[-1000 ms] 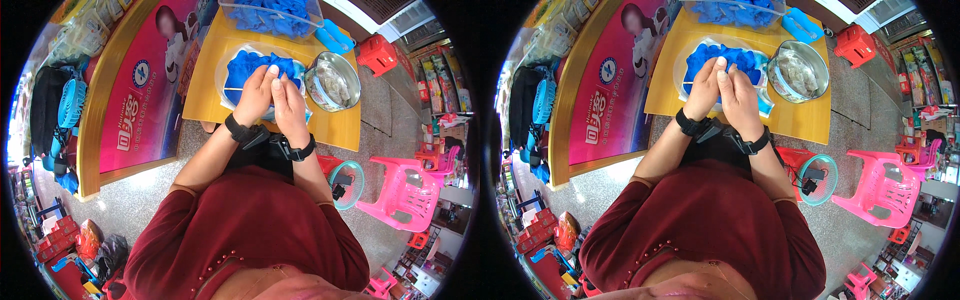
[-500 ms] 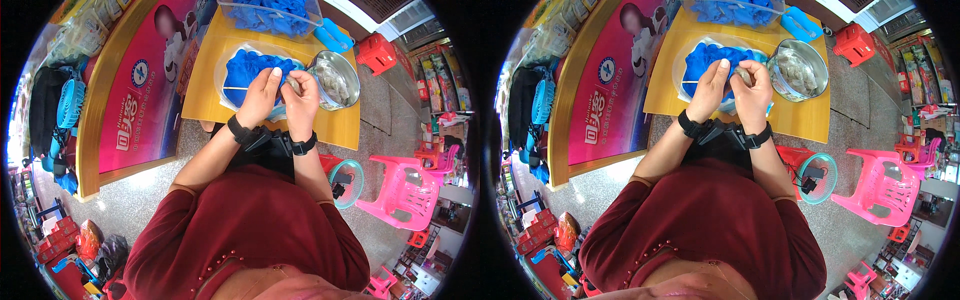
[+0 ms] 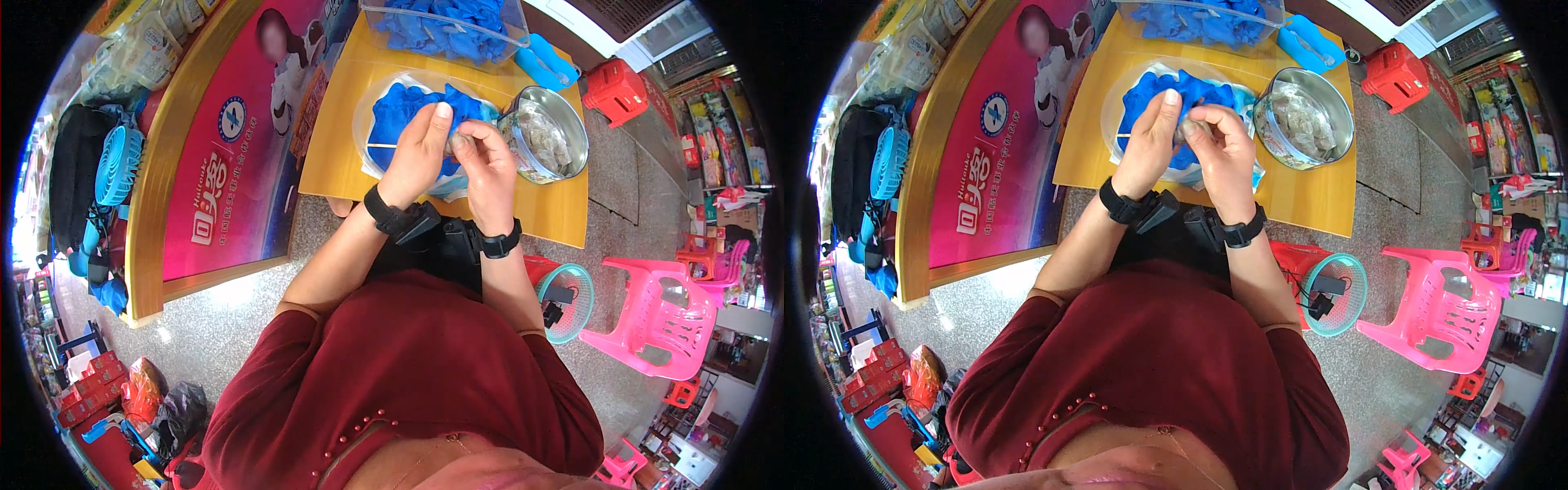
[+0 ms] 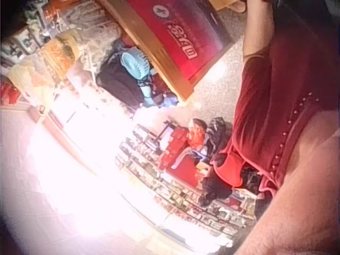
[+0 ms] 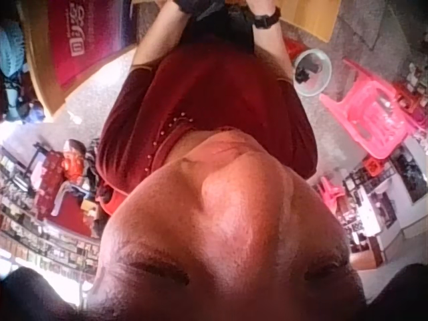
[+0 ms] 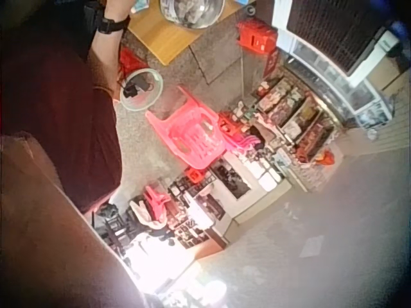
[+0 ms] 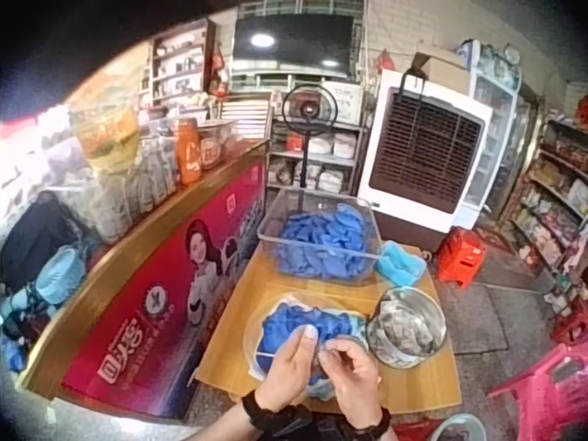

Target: The person stands at a counter in a shop and repeatedly stuffs small white items into blue plastic bags using a wooden stick. They pick up a blue bag, open it, insert a white item from a metal bowl, and use the stick to push the item down into the bag. This process is repeated for multiple bags throughout the video.

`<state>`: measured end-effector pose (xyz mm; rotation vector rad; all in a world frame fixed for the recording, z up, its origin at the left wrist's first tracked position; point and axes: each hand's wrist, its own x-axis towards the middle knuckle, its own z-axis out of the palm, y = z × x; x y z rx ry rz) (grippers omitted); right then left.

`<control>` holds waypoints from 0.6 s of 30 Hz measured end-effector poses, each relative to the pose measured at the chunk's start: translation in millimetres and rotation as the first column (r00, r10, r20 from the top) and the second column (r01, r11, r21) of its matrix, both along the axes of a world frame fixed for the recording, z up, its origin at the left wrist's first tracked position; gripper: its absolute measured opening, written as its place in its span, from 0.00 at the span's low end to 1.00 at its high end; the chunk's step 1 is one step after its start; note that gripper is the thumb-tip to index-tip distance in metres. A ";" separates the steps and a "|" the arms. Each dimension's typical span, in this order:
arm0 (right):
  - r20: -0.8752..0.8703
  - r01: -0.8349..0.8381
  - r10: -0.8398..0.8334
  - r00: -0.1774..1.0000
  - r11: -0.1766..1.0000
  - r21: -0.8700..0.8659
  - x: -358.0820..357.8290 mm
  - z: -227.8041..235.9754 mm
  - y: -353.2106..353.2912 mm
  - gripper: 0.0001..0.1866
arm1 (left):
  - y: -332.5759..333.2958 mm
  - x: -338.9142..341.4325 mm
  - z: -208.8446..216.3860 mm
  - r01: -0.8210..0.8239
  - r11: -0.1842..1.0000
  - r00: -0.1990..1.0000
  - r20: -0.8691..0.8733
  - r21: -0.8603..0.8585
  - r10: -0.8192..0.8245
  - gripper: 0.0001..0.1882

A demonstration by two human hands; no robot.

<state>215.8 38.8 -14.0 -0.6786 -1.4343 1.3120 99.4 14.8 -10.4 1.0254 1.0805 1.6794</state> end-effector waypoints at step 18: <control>0.379 -0.042 -0.172 0.909 0.867 0.496 15.8 33.4 6.2 0.08 | -7.0 -19.6 15.4 0.407 0.863 0.902 0.283 -0.300 -0.327 0.30</control>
